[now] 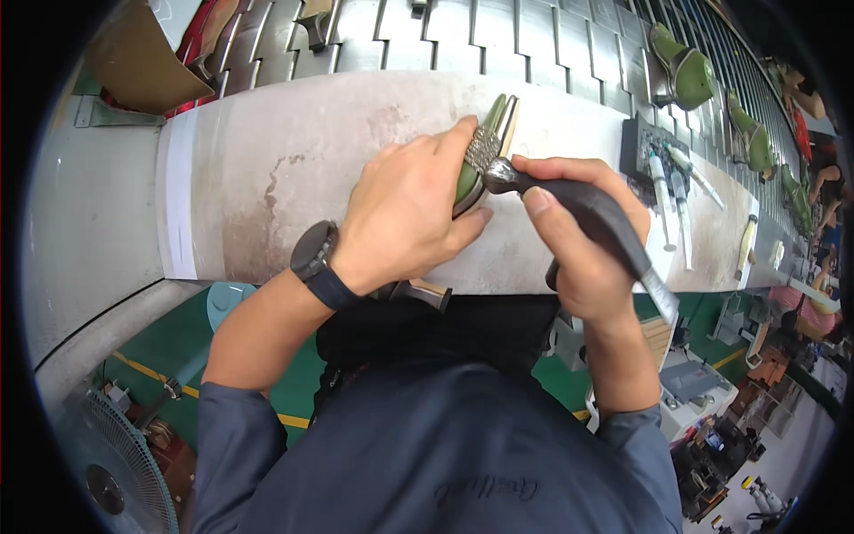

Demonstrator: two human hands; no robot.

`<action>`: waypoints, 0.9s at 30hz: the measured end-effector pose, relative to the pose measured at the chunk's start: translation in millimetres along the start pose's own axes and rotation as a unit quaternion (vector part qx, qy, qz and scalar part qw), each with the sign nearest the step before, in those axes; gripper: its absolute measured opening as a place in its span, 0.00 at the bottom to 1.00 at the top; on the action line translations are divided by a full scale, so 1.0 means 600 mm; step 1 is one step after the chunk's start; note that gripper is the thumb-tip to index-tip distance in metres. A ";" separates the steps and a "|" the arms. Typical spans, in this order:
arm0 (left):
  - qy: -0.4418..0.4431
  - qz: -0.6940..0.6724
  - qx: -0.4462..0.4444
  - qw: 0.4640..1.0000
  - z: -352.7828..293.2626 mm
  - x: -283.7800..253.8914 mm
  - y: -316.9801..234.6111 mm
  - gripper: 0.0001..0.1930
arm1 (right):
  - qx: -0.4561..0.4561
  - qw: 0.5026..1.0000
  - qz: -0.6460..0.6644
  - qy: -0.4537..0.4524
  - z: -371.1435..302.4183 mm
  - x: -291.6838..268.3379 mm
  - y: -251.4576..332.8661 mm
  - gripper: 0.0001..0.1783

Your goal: The person assembles high-heeled shoes by pressing soles onto shoe lasts by hand, then securing them by tapping along the edges with a hammer.

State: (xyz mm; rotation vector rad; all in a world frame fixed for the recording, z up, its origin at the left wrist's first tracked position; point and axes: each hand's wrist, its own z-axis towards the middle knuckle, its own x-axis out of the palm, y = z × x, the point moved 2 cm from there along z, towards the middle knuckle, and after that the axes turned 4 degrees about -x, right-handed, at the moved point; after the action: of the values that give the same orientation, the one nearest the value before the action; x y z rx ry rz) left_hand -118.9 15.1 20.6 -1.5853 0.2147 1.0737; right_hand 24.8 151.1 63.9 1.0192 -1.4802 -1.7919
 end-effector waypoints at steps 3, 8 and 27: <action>0.013 0.010 -0.005 1.000 -0.002 -0.009 -0.006 0.42 | -0.026 0.999 0.043 -0.011 0.049 -0.008 -0.021 0.09; 0.017 0.023 -0.010 1.000 -0.003 -0.010 -0.009 0.43 | 0.077 0.983 0.117 -0.116 0.132 -0.022 -0.045 0.11; -0.131 -0.162 0.139 0.968 -0.039 -0.125 -0.128 0.36 | -0.290 0.954 0.072 -0.036 -0.073 -0.018 0.153 0.18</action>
State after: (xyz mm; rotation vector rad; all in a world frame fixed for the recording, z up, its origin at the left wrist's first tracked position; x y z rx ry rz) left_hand -99.5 -9.0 126.0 -1.1656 -0.0703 0.9387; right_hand 65.3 118.3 152.0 0.5376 -0.9353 -1.9950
